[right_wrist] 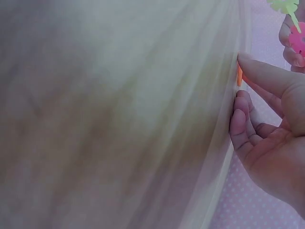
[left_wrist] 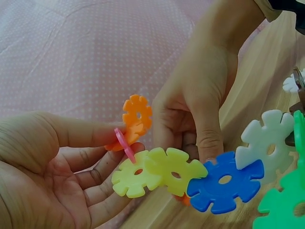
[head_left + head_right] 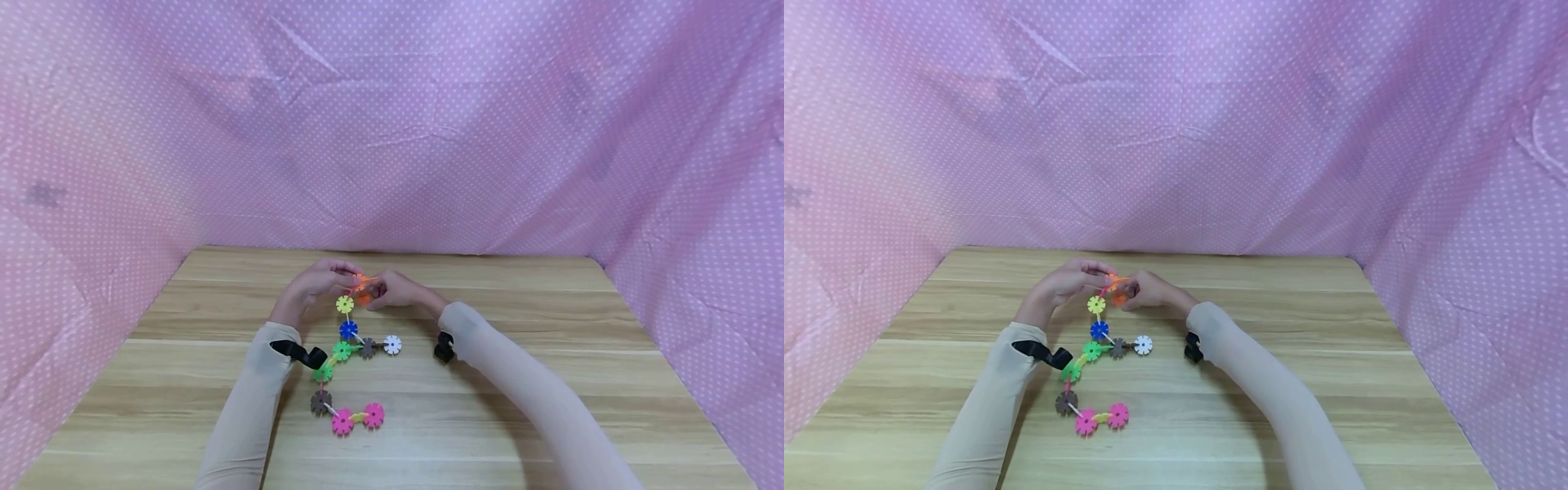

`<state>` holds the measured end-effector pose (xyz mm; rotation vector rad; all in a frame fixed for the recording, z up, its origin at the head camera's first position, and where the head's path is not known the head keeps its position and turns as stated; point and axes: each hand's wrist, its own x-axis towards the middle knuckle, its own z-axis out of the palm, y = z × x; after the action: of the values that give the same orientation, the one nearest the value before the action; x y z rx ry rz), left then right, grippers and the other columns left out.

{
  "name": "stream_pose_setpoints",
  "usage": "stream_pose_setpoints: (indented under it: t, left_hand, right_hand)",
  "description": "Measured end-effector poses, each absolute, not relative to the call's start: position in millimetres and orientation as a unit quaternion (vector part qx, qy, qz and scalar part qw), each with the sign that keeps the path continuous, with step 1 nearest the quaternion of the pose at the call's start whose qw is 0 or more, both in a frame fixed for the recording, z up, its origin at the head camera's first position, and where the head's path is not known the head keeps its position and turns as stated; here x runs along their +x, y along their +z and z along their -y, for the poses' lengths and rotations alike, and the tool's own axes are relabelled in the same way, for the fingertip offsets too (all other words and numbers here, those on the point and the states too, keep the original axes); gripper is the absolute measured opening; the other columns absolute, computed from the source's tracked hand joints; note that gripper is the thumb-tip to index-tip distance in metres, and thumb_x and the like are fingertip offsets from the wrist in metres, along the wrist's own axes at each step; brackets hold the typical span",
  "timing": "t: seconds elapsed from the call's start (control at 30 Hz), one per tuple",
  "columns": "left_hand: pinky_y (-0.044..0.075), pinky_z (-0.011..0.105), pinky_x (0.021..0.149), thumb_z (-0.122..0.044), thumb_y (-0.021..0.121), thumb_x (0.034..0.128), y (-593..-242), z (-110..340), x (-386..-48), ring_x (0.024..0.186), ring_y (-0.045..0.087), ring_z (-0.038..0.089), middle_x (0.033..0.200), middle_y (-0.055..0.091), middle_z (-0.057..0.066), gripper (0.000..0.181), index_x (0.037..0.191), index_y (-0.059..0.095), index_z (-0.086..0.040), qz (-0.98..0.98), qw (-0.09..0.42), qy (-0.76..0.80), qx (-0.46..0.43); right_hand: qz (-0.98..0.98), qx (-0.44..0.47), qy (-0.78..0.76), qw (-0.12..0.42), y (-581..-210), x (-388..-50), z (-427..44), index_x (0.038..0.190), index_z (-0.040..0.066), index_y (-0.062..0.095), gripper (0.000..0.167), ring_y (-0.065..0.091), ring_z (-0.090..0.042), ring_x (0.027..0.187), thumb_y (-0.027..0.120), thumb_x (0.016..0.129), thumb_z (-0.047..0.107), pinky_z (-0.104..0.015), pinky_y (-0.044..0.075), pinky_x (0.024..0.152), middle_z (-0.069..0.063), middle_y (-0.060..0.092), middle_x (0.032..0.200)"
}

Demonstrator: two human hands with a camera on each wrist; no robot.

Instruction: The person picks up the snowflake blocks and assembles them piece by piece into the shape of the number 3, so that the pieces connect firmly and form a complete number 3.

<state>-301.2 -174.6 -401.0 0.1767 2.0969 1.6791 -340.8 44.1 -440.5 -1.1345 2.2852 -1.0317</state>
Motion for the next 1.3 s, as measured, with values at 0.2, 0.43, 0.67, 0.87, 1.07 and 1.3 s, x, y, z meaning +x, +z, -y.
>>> stream_pose_setpoints:
  t: [0.2, 0.43, 0.67, 0.87, 1.07, 1.3]
  left_hand:
    - [0.055, 0.037, 0.097, -0.008, 0.066, 0.0961, -404.1, 175.2, -301.2, 0.1, 0.066, 0.017, 0.106, 0.069, 0.001, 0.032, 0.126, 0.063, 0.002, -0.765, 0.214, 0.602, 0.079]
    - [0.057, 0.04, 0.098, -0.007, 0.067, 0.0953, -407.9, 171.4, -300.1, 0.098, 0.068, 0.016, 0.105, 0.071, 0.001, 0.034, 0.126, 0.063, 0.005, -0.754, 0.196, 0.618, 0.103]
    - [0.058, 0.035, 0.092, -0.011, 0.069, 0.095, -411.3, 160.6, -298.3, 0.107, 0.066, 0.031, 0.103, 0.072, -0.001, 0.028, 0.121, 0.068, 0.0, -0.758, 0.181, 0.619, 0.101]
    - [0.058, 0.031, 0.087, -0.013, 0.07, 0.094, -410.3, 153.6, -298.4, 0.098, 0.068, 0.022, 0.099, 0.074, -0.002, 0.029, 0.12, 0.068, -0.001, -0.758, 0.17, 0.623, 0.087]
    - [0.058, 0.032, 0.088, -0.013, 0.068, 0.0956, -408.9, 150.8, -300.4, 0.097, 0.069, 0.019, 0.103, 0.074, 0.002, 0.028, 0.121, 0.068, -0.002, -0.762, 0.171, 0.619, 0.08]
    - [0.058, 0.032, 0.089, -0.013, 0.067, 0.0965, -409.3, 149.7, -300.5, 0.097, 0.068, 0.02, 0.105, 0.073, 0.003, 0.027, 0.122, 0.069, -0.002, -0.767, 0.167, 0.614, 0.077]
  right_hand:
    - [-0.822, -0.385, -0.368, 0.2, -440.1, -338.9, -47.1, 0.108, -0.003, 0.073, 0.022, 0.05, -0.006, 0.069, 0.079, 0.087, 0.004, -0.017, 0.043, 0.063, -0.003, 0.06, 0.079]
    - [-0.822, -0.359, -0.392, 0.207, -438.0, -334.2, -56.6, 0.098, -0.002, 0.068, 0.021, 0.059, -0.008, 0.076, 0.081, 0.082, -0.001, -0.019, 0.052, 0.07, -0.006, 0.067, 0.087]
    - [-0.811, -0.304, -0.46, 0.193, -434.8, -324.9, -74.2, 0.104, -0.006, 0.069, 0.018, 0.064, -0.011, 0.078, 0.073, 0.086, -0.005, -0.025, 0.058, 0.068, -0.014, 0.072, 0.093]
    - [-0.807, -0.249, -0.514, 0.148, -427.3, -321.7, -91.8, 0.114, -0.003, 0.072, 0.023, 0.068, -0.019, 0.081, 0.072, 0.092, 0.004, -0.031, 0.06, 0.071, -0.014, 0.075, 0.099]
    - [-0.777, -0.194, -0.59, 0.103, -418.2, -318.7, -100.6, 0.114, -0.004, 0.071, 0.024, 0.071, -0.031, 0.086, 0.073, 0.093, 0.008, -0.047, 0.062, 0.082, -0.006, 0.076, 0.093]
    - [-0.749, -0.17, -0.631, 0.112, -416.8, -314.4, -102.3, 0.115, -0.008, 0.066, 0.026, 0.071, -0.014, 0.078, 0.072, 0.094, 0.007, -0.055, 0.06, 0.089, 0.002, 0.074, 0.088]
